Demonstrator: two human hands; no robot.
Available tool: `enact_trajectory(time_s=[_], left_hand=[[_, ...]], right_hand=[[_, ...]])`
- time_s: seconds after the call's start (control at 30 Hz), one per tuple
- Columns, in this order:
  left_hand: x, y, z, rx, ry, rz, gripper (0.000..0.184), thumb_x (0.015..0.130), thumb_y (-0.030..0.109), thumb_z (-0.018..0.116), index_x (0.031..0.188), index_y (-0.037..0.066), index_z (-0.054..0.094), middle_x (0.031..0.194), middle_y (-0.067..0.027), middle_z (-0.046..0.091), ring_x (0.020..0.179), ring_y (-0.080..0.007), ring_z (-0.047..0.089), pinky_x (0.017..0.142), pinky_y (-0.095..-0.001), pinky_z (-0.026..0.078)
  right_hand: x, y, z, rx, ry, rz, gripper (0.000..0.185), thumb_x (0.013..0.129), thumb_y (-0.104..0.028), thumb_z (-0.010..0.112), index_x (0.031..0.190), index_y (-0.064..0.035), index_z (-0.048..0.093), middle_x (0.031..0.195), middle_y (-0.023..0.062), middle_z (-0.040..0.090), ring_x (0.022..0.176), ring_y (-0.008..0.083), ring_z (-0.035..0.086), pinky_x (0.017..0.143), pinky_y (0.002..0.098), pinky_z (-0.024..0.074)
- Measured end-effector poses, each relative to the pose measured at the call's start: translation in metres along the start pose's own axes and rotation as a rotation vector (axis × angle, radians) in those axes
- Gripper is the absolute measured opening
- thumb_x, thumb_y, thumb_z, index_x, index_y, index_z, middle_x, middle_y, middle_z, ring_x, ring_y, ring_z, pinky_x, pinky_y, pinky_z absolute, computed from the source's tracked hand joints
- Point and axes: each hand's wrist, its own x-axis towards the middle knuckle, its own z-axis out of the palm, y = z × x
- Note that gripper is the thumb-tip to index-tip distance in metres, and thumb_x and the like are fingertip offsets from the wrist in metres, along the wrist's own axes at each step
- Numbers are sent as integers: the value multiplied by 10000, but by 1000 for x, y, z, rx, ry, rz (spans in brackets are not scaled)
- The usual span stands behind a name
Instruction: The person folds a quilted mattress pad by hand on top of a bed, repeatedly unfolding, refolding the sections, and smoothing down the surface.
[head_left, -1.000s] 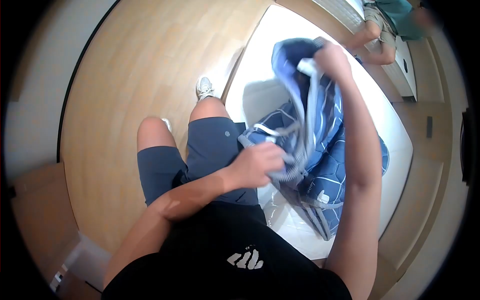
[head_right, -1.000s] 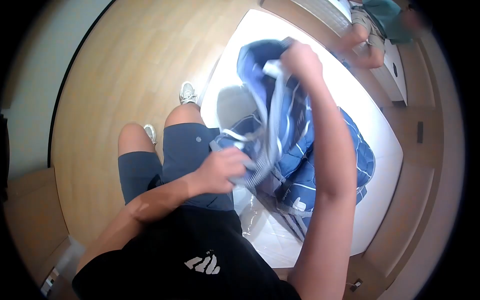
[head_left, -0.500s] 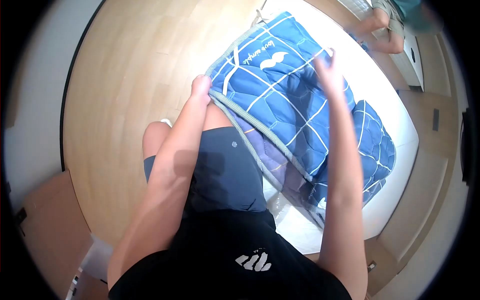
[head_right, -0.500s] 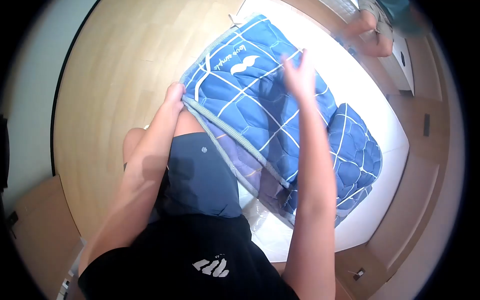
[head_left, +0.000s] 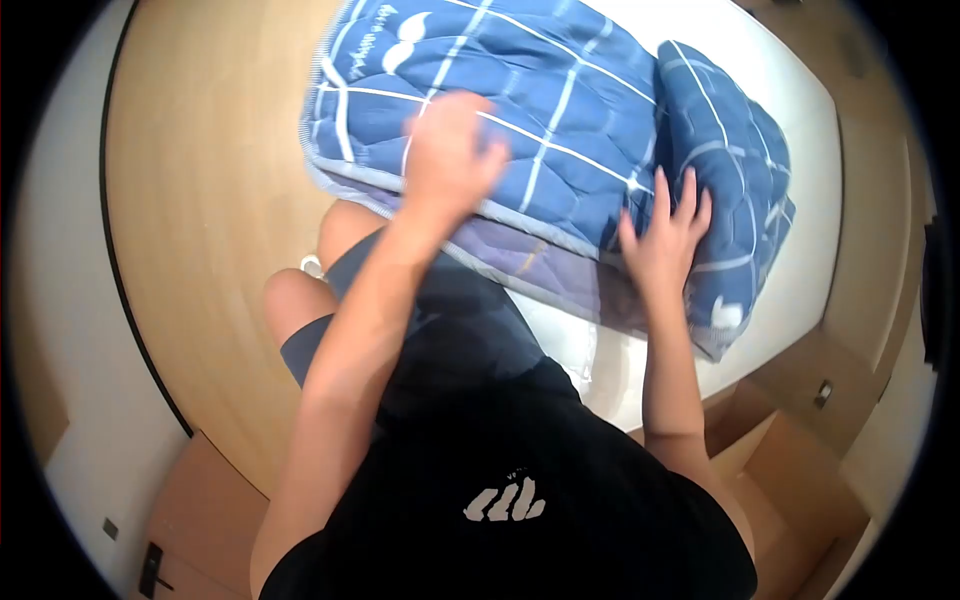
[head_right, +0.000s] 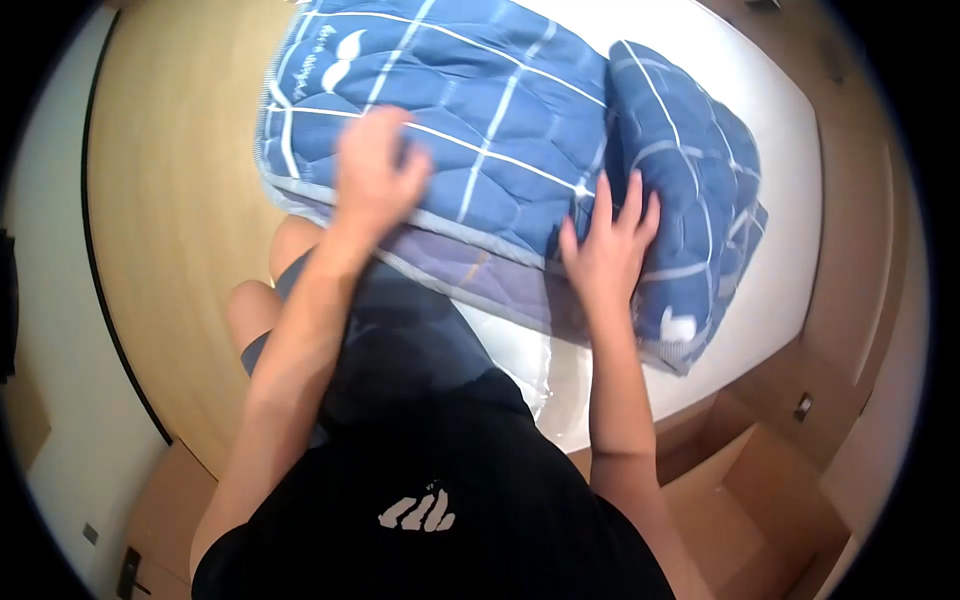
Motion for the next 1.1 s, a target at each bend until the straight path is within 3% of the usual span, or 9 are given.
enact_trajectory(time_s=[0.13, 0.4, 0.5, 0.57, 0.63, 0.7, 0.77, 0.97, 1.1], left_hand=[[-55, 98, 88, 30, -524, 434, 612, 697, 321, 807, 1249, 154, 603, 1299, -91, 551, 1226, -277, 523, 1041, -508, 374], [-75, 94, 142, 83, -505, 339, 241, 827, 180, 671, 1066, 183, 647, 1063, 31, 642, 1088, -194, 566, 960, -469, 388], [-76, 97, 136, 58, -521, 309, 248, 824, 167, 678, 1070, 167, 647, 1079, 19, 642, 1105, -210, 565, 983, -459, 381], [-82, 99, 135, 29, -494, 298, 296, 796, 131, 706, 1087, 154, 655, 1113, 6, 646, 1128, -226, 560, 1008, -454, 373], [-83, 101, 135, 20, -486, 290, 328, 779, 118, 721, 1100, 152, 660, 1139, 1, 646, 1138, -232, 557, 1017, -453, 370], [-82, 102, 136, 22, -489, 290, 363, 759, 96, 724, 1113, 148, 659, 1158, -5, 641, 1131, -240, 557, 1024, -450, 368], [-83, 105, 136, 33, -497, 291, 367, 753, 90, 720, 1110, 146, 659, 1156, -7, 638, 1128, -243, 557, 1028, -450, 366], [-83, 115, 136, 121, -529, 304, 341, 771, 100, 700, 1105, 158, 660, 1141, 3, 617, 1141, -232, 539, 1056, -465, 346], [-88, 114, 130, 133, -555, 307, 382, 771, 129, 706, 1149, 144, 649, 1223, -24, 591, 1215, -252, 510, 1098, -496, 322]], right_hand=[[5, 71, -3, -176, -65, 94, 751, 762, -278, 787, 1443, -156, 492, 1551, 157, 346, 1384, 480, 319, 1089, 550, 390], [-42, 217, -36, -581, 127, 560, 1086, 603, -687, 797, 1513, -255, 390, 1561, 218, 291, 1369, 571, 269, 1069, 716, 254], [-65, 286, -44, -152, 117, 1142, 1131, 688, -766, 712, 1573, -203, 288, 1611, 234, 212, 1425, 567, 214, 1066, 737, 247], [-144, 456, 31, 453, 251, 1038, 1126, 743, -821, 612, 1578, -143, 277, 1602, 238, 265, 1439, 498, 275, 1099, 677, 273], [-169, 411, 11, 1021, -43, 1421, 1100, 797, -857, 489, 1561, -87, 306, 1568, 228, 349, 1426, 408, 358, 1127, 585, 302], [-162, 379, -1, 942, -207, 1309, 1074, 846, -824, 464, 1544, -20, 316, 1548, 203, 392, 1416, 339, 391, 1130, 498, 331], [-141, 357, -9, 978, -40, 1206, 966, 885, -681, 587, 1453, 83, 425, 1455, 197, 506, 1324, 301, 505, 1088, 369, 402], [-62, 258, -9, 1158, 53, 940, 708, 824, -474, 775, 1312, 0, 579, 1232, 105, 638, 1115, 215, 596, 972, 340, 450], [-66, 278, 75, 1354, 683, 1031, 654, 809, -409, 810, 1238, 39, 599, 1139, 119, 664, 983, 215, 639, 862, 321, 512]])
